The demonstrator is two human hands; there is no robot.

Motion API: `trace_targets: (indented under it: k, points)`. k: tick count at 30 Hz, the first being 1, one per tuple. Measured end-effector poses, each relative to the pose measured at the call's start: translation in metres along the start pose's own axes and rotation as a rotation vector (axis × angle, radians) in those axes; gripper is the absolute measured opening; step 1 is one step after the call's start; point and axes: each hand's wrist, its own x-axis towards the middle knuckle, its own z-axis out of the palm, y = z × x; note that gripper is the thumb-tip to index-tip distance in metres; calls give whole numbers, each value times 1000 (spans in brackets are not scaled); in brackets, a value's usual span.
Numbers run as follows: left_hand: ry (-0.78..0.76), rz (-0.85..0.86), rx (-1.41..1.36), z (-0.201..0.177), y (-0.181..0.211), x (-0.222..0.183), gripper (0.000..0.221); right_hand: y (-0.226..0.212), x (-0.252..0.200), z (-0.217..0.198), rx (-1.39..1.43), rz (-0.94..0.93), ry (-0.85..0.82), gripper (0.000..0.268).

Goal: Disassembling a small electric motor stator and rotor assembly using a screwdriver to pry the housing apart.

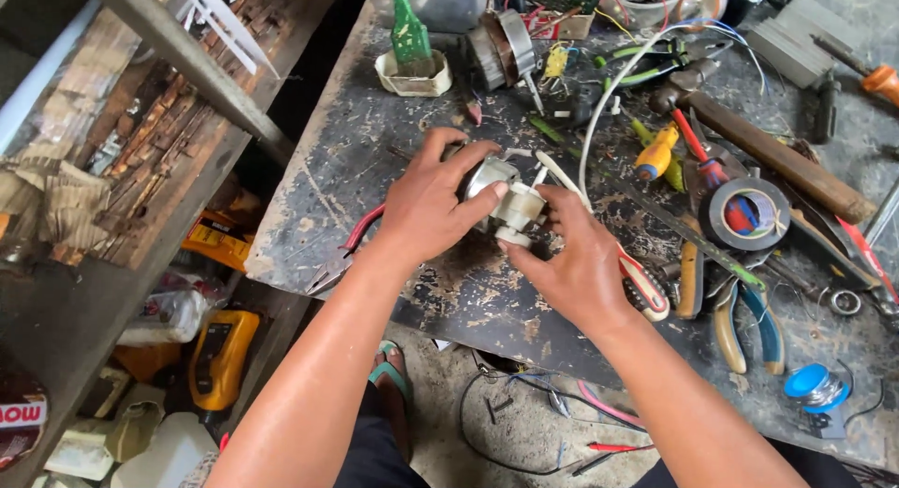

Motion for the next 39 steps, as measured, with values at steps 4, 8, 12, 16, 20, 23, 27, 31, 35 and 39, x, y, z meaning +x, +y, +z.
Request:
trace_targets:
  k: [4,8,12,16,20,23,27,31,35,39]
  points:
    - [2,4,-13,-2,-1,-1,48,1,1,-1,86,2,28,70]
    - [-34,35,-61,-6,2,-1,47,7,-6,-12,115,45,31,66]
    - [-47,28,-46,-6,1,-1,48,-7,-10,-21,173,148,-35,65]
    - [-41,19,-41,-8,1,1,50,4,-15,-26,217,179,-84,65]
    - [-73,-17,27,-8,1,6,55,31,-21,-28,398,155,-49,71]
    - [-42,-68,87,0,3,10,58,33,-21,-40,588,179,-34,72]
    - [53,-116,161,12,8,16,63,23,-22,-49,1016,189,-7,64]
    - [89,-124,180,15,0,25,60,31,-22,-55,1125,191,-38,65]
    - [175,-15,115,12,-11,29,55,30,-24,-55,1126,189,-40,65]
    - [217,47,88,12,-18,28,54,45,-19,-48,694,82,-54,80]
